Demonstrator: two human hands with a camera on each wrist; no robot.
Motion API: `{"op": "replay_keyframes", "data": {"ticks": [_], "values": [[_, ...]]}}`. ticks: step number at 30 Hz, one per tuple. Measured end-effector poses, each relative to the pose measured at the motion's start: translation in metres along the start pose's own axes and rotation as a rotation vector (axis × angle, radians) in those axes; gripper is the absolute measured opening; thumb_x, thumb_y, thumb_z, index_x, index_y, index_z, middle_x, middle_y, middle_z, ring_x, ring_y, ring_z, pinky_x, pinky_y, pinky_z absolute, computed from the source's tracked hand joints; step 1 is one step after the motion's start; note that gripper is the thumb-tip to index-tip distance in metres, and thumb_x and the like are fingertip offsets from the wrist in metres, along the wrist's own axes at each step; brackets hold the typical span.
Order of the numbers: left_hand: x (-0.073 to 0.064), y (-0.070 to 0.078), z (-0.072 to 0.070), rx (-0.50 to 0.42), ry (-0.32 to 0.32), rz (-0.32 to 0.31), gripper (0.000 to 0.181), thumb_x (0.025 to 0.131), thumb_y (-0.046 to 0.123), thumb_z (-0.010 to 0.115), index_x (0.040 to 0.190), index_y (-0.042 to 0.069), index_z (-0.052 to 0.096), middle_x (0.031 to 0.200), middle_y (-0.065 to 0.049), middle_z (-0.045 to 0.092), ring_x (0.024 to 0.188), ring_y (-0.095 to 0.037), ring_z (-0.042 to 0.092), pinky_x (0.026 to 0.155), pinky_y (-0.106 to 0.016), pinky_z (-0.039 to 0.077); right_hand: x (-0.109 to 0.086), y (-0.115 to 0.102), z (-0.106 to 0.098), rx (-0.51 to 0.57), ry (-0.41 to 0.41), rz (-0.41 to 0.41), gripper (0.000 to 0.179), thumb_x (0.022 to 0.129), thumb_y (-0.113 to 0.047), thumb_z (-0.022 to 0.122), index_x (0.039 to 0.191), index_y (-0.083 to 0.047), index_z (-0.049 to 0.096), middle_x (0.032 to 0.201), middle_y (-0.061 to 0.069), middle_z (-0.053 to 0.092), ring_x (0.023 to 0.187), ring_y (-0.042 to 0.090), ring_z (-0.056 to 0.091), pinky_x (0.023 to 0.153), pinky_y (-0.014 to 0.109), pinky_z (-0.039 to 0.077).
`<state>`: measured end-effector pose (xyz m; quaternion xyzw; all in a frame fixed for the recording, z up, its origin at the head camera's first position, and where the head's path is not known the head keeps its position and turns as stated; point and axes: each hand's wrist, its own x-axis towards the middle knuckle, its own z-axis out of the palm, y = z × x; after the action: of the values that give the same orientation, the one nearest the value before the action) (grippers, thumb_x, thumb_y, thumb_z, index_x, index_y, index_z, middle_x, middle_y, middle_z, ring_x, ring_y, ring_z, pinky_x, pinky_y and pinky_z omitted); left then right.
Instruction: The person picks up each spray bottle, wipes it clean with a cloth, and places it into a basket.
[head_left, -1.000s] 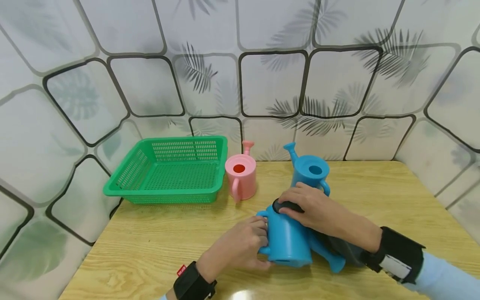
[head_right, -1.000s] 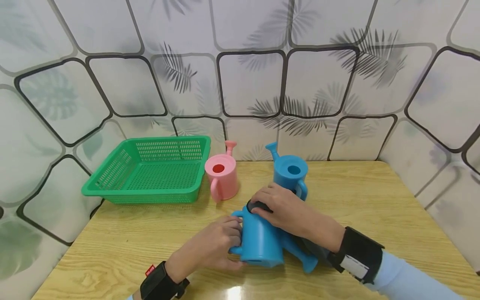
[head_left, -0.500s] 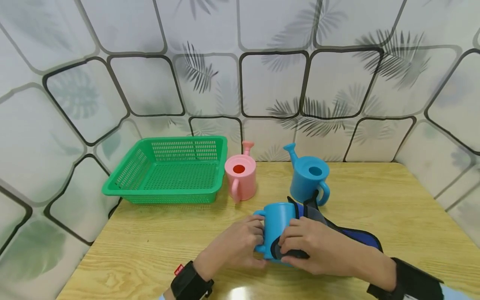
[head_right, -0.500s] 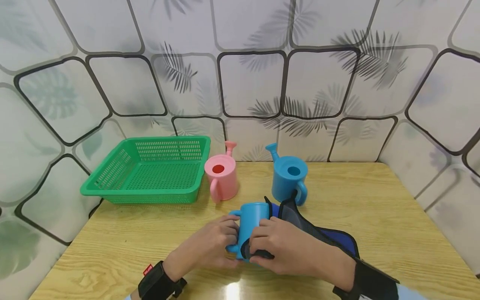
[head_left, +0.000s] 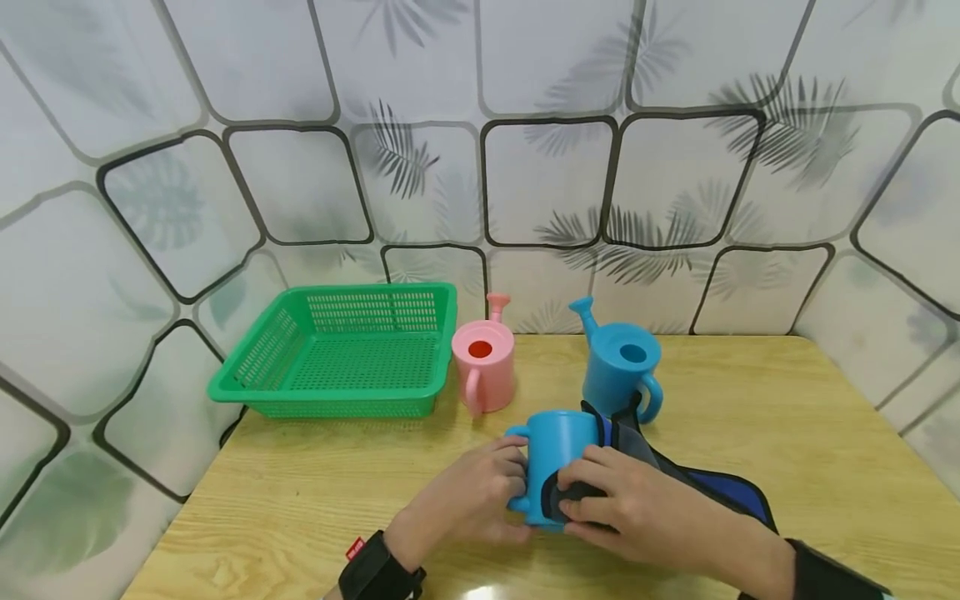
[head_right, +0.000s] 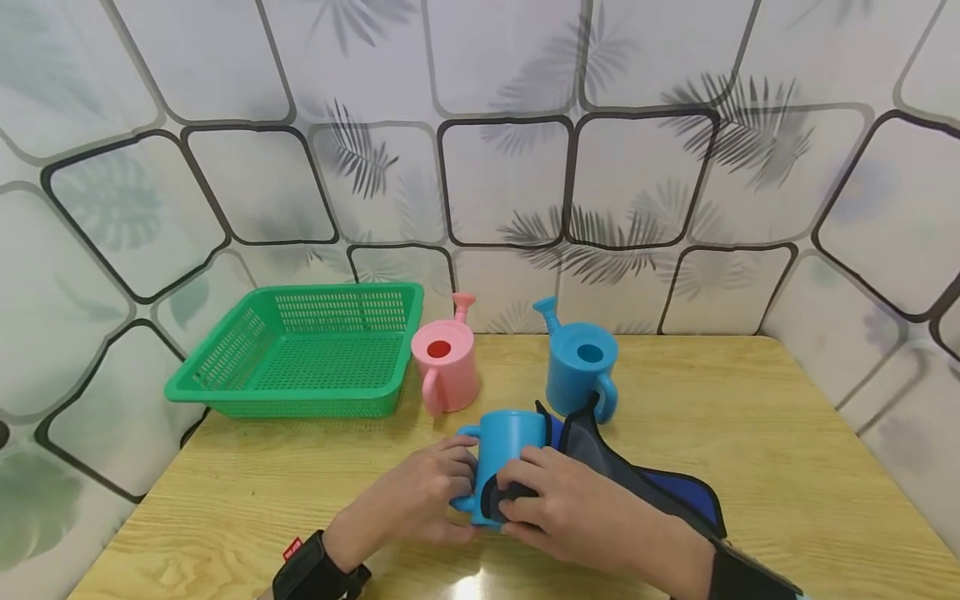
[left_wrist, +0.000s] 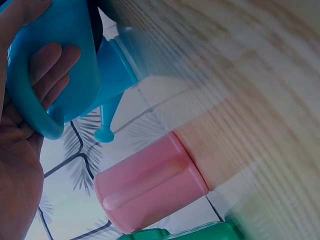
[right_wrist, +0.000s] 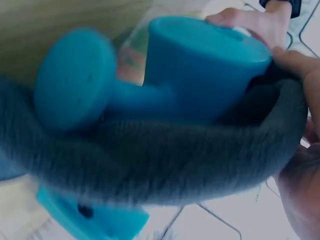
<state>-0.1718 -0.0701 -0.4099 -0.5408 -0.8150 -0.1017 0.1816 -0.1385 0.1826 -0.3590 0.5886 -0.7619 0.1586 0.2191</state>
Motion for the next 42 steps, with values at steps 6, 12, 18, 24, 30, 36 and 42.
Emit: {"op": "replay_keyframes", "data": {"ticks": [6,12,18,24,30,36,42], "values": [[-0.001,0.002,-0.002,-0.014,-0.024,-0.027,0.031,0.076,0.043,0.086,0.078,0.015,0.072,0.072,0.009,0.068,0.094,-0.009,0.065,0.123,-0.030,0.035,-0.002,0.002,-0.006,-0.054,-0.075,0.017,0.020,0.097,-0.026,0.070,0.115,-0.019,0.076,0.119,-0.005,0.064,0.094,0.007,0.047,0.079,0.016,0.040],[-0.002,0.004,-0.001,0.015,-0.024,-0.009,0.031,0.075,0.045,0.085,0.079,0.017,0.072,0.073,0.010,0.068,0.095,-0.008,0.065,0.123,-0.030,0.035,-0.002,0.011,-0.007,-0.141,-0.087,0.052,0.028,0.089,-0.020,0.078,0.117,-0.015,0.075,0.117,-0.002,0.066,0.099,0.013,0.054,0.082,0.027,0.054],[-0.003,0.005,-0.001,0.050,0.012,0.026,0.032,0.073,0.045,0.085,0.075,0.017,0.070,0.071,0.011,0.066,0.092,-0.007,0.065,0.122,-0.029,0.036,-0.002,0.025,-0.009,-0.142,-0.005,0.104,0.036,0.106,-0.034,0.052,0.118,-0.010,0.075,0.118,0.004,0.070,0.103,0.020,0.061,0.080,0.033,0.059],[-0.003,0.008,-0.003,0.088,0.025,0.042,0.031,0.073,0.045,0.085,0.075,0.018,0.070,0.071,0.011,0.067,0.091,-0.007,0.065,0.122,-0.029,0.036,-0.003,0.042,-0.010,-0.151,0.111,0.123,0.046,0.107,-0.037,0.040,0.115,-0.008,0.075,0.115,0.006,0.073,0.099,0.023,0.063,0.077,0.034,0.059],[-0.004,0.010,-0.004,0.091,0.013,0.032,0.031,0.074,0.045,0.084,0.077,0.018,0.071,0.073,0.011,0.069,0.092,-0.006,0.065,0.122,-0.030,0.036,-0.006,0.048,-0.011,-0.146,0.131,0.165,0.048,0.108,-0.038,0.039,0.113,-0.008,0.076,0.114,0.006,0.073,0.098,0.022,0.062,0.075,0.034,0.059],[-0.006,0.010,-0.003,0.089,0.018,0.032,0.031,0.074,0.046,0.085,0.077,0.018,0.071,0.073,0.011,0.068,0.093,-0.006,0.065,0.123,-0.031,0.035,-0.006,0.044,-0.010,-0.128,0.103,0.175,0.048,0.108,-0.039,0.039,0.114,-0.008,0.076,0.115,0.006,0.073,0.099,0.021,0.063,0.076,0.038,0.060],[-0.007,0.006,-0.005,0.078,0.037,0.016,0.032,0.073,0.045,0.086,0.078,0.017,0.071,0.074,0.010,0.069,0.094,-0.008,0.066,0.122,-0.032,0.036,-0.008,0.035,-0.011,-0.097,0.080,0.161,0.043,0.108,-0.037,0.043,0.118,-0.010,0.075,0.119,0.004,0.071,0.101,0.019,0.063,0.079,0.033,0.060]]}}
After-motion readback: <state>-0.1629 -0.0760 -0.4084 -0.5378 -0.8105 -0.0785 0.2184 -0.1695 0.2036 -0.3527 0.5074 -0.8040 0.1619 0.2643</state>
